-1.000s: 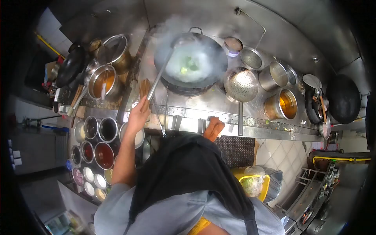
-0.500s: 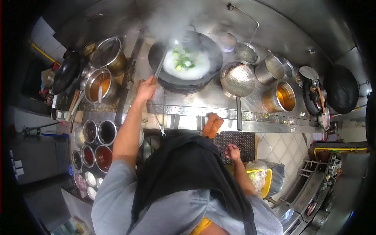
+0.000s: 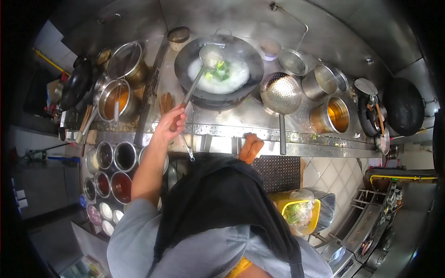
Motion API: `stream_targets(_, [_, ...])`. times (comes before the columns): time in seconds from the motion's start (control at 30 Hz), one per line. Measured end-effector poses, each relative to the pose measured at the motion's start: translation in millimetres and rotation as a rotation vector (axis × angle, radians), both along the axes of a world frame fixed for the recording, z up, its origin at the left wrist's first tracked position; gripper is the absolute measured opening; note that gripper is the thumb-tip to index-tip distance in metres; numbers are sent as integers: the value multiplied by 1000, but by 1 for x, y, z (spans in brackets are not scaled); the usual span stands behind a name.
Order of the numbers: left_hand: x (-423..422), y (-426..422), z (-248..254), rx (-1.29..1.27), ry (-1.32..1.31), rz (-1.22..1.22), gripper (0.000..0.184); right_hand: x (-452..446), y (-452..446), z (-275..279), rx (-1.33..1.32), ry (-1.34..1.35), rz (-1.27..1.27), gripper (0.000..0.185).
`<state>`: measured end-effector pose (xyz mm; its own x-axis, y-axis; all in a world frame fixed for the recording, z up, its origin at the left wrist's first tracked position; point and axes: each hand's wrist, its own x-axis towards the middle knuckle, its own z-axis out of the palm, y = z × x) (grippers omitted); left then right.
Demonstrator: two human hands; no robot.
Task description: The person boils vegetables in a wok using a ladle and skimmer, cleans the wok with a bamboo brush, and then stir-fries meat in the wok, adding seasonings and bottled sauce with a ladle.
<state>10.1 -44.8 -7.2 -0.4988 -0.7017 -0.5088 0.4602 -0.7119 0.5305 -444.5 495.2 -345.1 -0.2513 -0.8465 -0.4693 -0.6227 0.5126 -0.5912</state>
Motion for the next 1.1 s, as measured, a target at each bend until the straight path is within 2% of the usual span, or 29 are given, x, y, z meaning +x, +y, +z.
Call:
stream_targets(0.07, [4,6,6,18,85,2,18,-2,-34,47,38,-150,-171,31])
stream_targets(0.17, [6,12,11,10,107,2,19,-11,-94,107,-35,-393,-249,28])
stream_targets(0.23, [1,16,22,-59,-88,-6,31,-32,-122,89,117,-695,-643,24])
stream_targets(0.3, [-9,20,25,-137,-288,-13,45,-33,-162,122,112,-629,-787,23])
stream_targets(0.37, [-19,24,24,-222,-492,-19,61,-40,-194,145,155,-549,-753,24])
stream_targets(0.47, [-29,21,25,-304,-675,-82,73,-45,-219,147,158,-540,-728,23])
stream_targets(0.57, [-34,16,24,-315,-680,-136,71,-42,-219,140,175,-532,-683,21])
stream_targets(0.67, [-36,22,26,-243,-556,-166,70,-35,-200,115,209,-495,-611,23])
stream_targets(0.77, [-34,27,25,-118,-337,-104,60,-21,-172,109,302,-552,-668,24])
stream_targets(0.87, [-32,27,25,-32,-188,-74,32,-25,-131,72,172,-484,-478,24])
stream_targets(0.97, [-34,36,34,-46,-236,-101,29,-34,-119,70,188,-622,-683,25])
stream_targets(1.0, [-32,40,35,-30,-217,-100,27,-44,-121,75,282,-684,-729,26])
stream_targets(1.1, [-21,47,34,31,-110,-93,24,-51,-147,102,100,-704,-923,29])
